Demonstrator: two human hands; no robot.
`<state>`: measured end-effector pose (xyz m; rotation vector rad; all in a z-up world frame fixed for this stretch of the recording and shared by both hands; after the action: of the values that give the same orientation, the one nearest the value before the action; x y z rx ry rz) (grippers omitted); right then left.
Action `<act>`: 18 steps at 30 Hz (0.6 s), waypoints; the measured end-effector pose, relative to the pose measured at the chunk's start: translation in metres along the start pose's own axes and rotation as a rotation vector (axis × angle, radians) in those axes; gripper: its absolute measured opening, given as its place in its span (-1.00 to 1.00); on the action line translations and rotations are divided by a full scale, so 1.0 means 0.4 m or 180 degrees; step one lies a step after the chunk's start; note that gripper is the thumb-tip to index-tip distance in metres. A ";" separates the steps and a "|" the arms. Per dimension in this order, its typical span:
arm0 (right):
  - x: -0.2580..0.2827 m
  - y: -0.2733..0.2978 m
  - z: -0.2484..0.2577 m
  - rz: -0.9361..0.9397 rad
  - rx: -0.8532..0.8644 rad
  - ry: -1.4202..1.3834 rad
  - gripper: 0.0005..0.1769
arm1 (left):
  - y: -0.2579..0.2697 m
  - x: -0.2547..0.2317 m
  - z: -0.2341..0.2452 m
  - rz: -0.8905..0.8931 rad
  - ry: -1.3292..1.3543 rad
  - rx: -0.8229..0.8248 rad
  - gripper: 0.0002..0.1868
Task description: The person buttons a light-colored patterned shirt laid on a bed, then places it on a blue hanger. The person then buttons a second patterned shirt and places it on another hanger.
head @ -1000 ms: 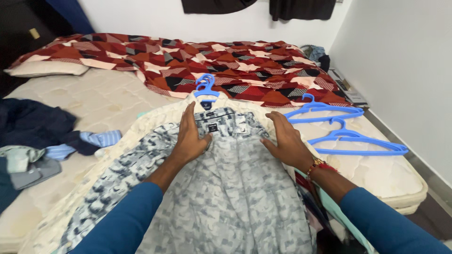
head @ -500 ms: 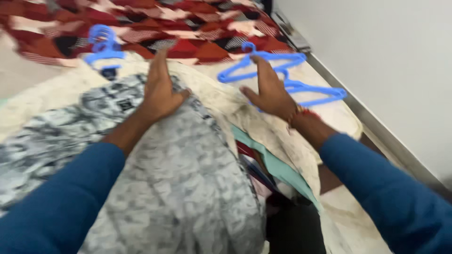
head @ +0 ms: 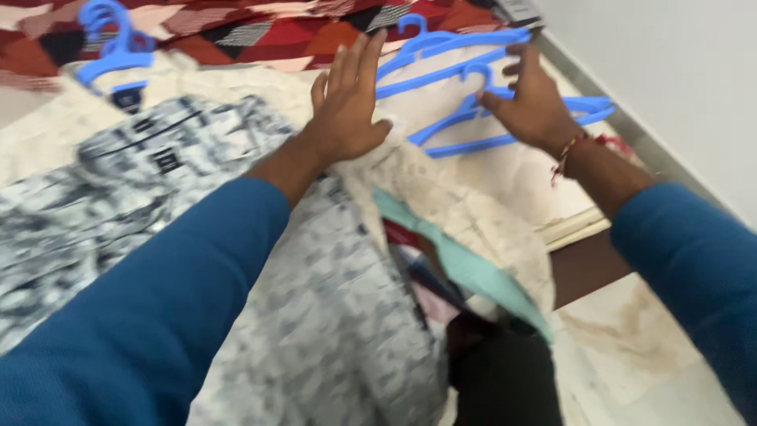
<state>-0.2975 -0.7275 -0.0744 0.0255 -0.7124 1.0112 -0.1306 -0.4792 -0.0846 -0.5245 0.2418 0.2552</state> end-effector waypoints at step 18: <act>-0.240 0.020 -0.082 0.0496 0.0144 0.0942 -0.58 | -0.061 -0.042 -0.266 0.0721 -0.0274 0.1298 -0.05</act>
<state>-0.3177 -0.7857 -0.1555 -0.1400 -0.4253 1.1510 -0.1562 -0.5581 -0.1577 -0.0810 0.2616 0.4361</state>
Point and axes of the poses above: each hand's wrist, its own y-axis away from the middle knuckle, its own z-axis out of the back of the hand, x = y × z, the point moved 4 cm from there along -y, towards the middle knuckle, and after that the axes turned 9 degrees about -z, right-handed, at the moved point
